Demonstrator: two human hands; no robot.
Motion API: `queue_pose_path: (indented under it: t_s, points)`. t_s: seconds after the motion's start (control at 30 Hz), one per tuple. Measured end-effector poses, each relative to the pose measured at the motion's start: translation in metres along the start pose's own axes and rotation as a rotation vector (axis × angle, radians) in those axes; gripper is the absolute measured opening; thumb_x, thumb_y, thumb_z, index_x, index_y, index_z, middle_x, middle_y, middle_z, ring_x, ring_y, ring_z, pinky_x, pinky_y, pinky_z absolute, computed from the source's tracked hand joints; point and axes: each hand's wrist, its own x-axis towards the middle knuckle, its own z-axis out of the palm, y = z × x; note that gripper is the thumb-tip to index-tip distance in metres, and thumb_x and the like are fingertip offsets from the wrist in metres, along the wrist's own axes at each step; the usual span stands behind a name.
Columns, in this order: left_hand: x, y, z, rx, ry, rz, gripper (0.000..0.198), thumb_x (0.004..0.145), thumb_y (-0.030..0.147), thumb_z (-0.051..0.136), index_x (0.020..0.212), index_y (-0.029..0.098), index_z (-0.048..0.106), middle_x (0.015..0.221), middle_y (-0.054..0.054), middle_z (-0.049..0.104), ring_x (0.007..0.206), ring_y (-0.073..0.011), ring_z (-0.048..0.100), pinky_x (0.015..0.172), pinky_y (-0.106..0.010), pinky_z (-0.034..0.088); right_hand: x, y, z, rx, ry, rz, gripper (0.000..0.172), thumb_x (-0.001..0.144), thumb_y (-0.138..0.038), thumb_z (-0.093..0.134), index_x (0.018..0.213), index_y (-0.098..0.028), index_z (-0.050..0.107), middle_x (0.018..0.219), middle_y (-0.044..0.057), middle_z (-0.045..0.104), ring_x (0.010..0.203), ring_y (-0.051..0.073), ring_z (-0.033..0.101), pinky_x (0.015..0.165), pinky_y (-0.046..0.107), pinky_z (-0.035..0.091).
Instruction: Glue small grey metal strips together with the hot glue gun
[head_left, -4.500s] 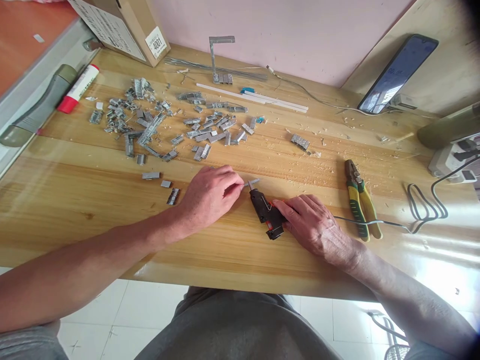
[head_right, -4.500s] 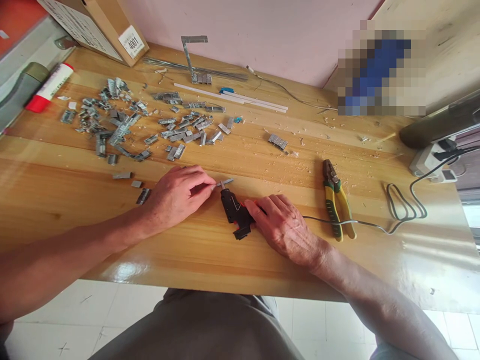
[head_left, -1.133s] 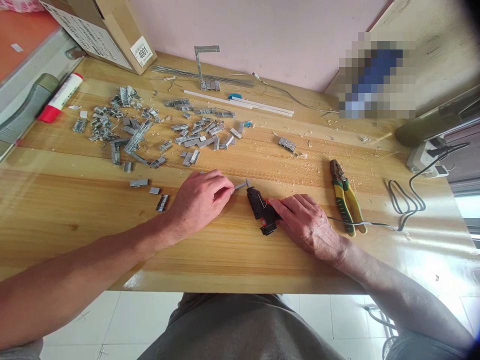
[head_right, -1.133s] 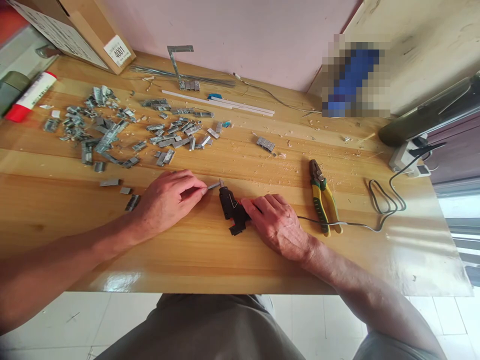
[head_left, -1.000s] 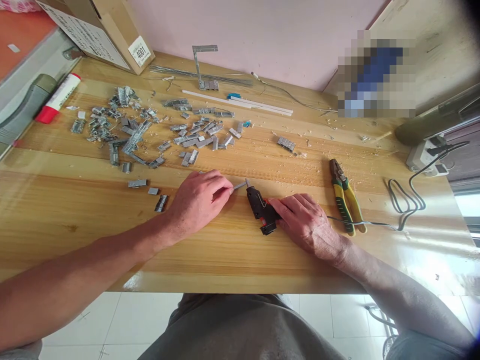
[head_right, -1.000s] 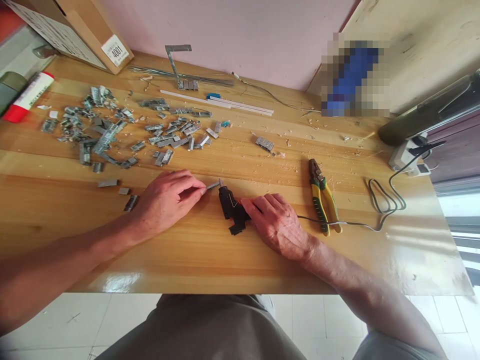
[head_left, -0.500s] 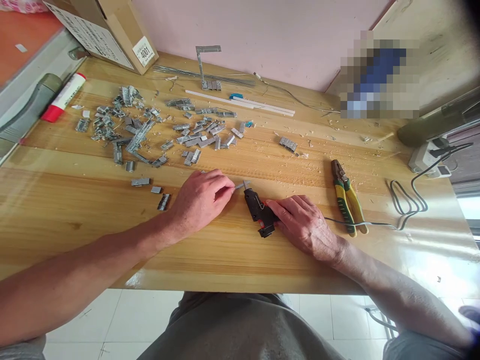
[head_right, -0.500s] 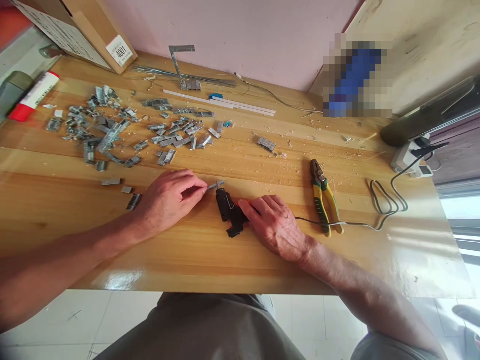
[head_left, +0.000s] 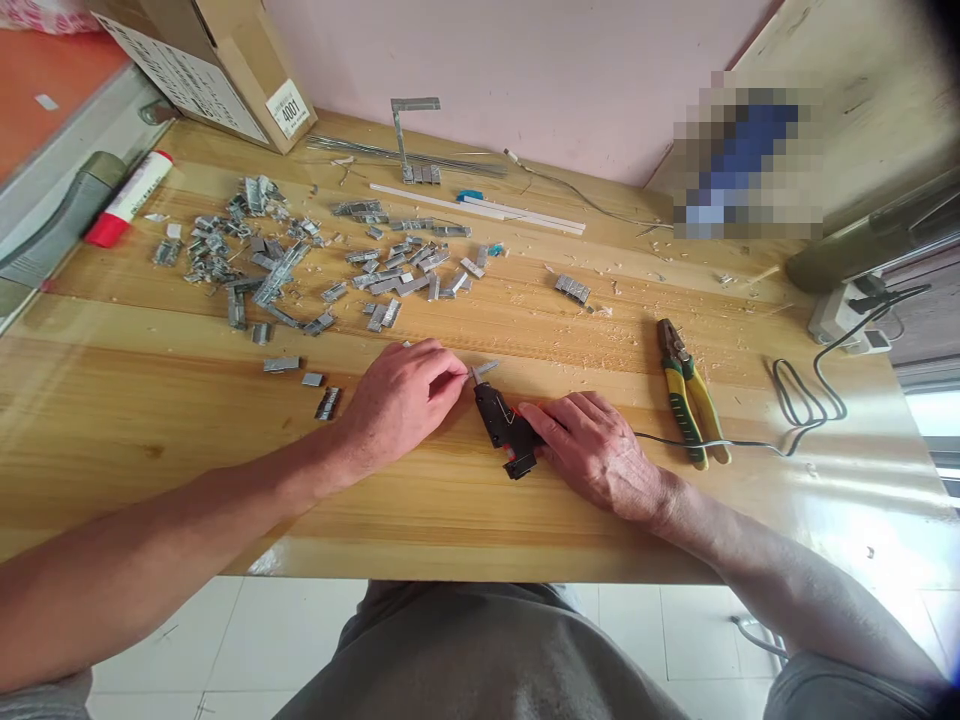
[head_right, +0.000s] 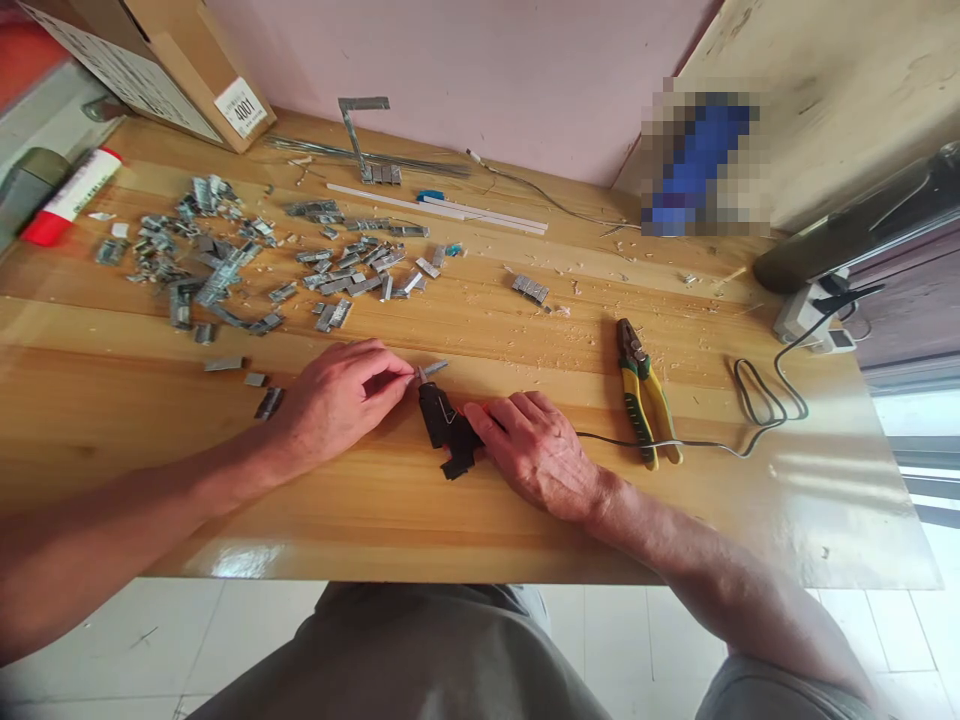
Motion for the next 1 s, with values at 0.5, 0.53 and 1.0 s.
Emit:
queue_pose_path:
  t_s: [0.5,0.53,1.0]
  points:
    - [-0.001,0.002,-0.003,-0.010,0.019,0.014,0.016,0.097,0.008,0.062,0.090,0.022,0.064,0.086,-0.001,0.071,0.080,-0.0185,0.066,0.080,-0.034,0.051,-0.005,0.004,-0.002,0.022,0.026,0.019,0.037,0.111,-0.019,0.057,0.147,-0.013,0.058,0.109,0.012,0.075,0.092,0.025,0.065,0.084,0.041,0.051]
    - [-0.001,0.002,-0.003,-0.014,0.026,0.016,0.016,0.097,0.008,0.062,0.090,0.022,0.064,0.085,-0.001,0.070,0.079,-0.0183,0.065,0.080,-0.034,0.051,-0.005,0.002,0.000,0.021,0.022,0.015,0.037,0.111,-0.020,0.057,0.147,-0.014,0.058,0.110,0.012,0.076,0.091,0.025,0.065,0.083,0.041,0.052]
    - [0.000,0.004,-0.003,-0.035,0.015,0.013,0.017,0.097,0.007,0.062,0.087,0.021,0.062,0.085,0.000,0.068,0.078,-0.0174,0.063,0.078,-0.032,0.049,-0.006,0.009,-0.004,-0.010,0.041,0.023,0.032,0.112,-0.018,0.056,0.143,-0.013,0.061,0.104,0.010,0.075,0.089,0.024,0.064,0.081,0.040,0.051]
